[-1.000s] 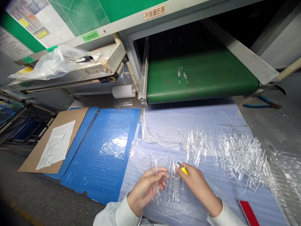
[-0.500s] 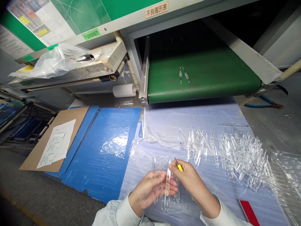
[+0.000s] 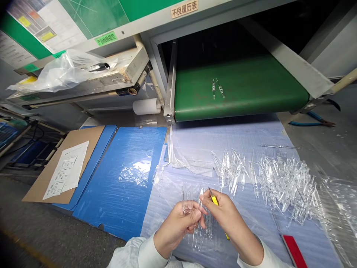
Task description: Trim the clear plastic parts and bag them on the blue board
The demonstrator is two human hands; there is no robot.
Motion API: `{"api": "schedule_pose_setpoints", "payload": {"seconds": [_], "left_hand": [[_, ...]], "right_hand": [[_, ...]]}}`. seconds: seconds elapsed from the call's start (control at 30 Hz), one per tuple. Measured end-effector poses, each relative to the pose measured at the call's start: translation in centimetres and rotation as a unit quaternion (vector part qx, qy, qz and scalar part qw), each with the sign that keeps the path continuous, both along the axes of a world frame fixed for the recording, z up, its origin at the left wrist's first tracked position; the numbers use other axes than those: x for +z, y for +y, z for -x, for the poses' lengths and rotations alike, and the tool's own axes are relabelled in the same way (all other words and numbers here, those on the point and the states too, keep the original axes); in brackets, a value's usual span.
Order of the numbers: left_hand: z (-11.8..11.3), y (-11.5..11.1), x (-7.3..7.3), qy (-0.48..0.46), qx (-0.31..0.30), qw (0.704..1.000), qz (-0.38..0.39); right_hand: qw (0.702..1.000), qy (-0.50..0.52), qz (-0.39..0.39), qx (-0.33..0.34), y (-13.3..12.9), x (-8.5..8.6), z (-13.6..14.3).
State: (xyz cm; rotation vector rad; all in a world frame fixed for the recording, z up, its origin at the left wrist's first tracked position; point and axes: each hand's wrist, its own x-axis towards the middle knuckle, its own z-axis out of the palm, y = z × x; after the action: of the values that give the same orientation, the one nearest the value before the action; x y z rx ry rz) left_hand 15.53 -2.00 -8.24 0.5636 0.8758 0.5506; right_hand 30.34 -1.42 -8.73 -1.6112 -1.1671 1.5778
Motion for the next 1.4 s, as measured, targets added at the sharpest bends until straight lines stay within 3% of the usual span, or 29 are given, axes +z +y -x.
{"api": "schedule_pose_setpoints", "payload": {"seconds": [0.27, 0.47, 0.9, 1.2, 1.3, 1.4], "left_hand": [[0.5, -0.1, 0.3, 0.091, 0.0, 0.99, -0.11], [0.5, 0.1, 1.1, 0.127, -0.02, 0.976, -0.175], [0.6, 0.0, 1.7, 0.157, -0.027, 0.962, -0.22], [0.6, 0.2, 2.1, 0.18, -0.026, 0.955, -0.236], [0.7, 0.1, 2.3, 0.178, -0.045, 0.956, -0.228], [0.9, -0.4, 2.1, 0.167, -0.079, 0.963, -0.197]], "right_hand": [[0.989, -0.099, -0.055, 0.093, -2.4, 1.1, -1.1], [0.96, -0.189, -0.076, 0.191, -2.9, 1.7, -1.0], [0.955, -0.202, -0.087, 0.197, -2.6, 1.7, -1.1], [0.96, -0.224, -0.14, 0.092, -3.6, 1.3, -0.3], [0.969, -0.211, -0.126, 0.015, -3.2, 1.2, -1.4], [0.958, -0.251, -0.091, -0.105, -2.2, 1.3, -3.9]]}}
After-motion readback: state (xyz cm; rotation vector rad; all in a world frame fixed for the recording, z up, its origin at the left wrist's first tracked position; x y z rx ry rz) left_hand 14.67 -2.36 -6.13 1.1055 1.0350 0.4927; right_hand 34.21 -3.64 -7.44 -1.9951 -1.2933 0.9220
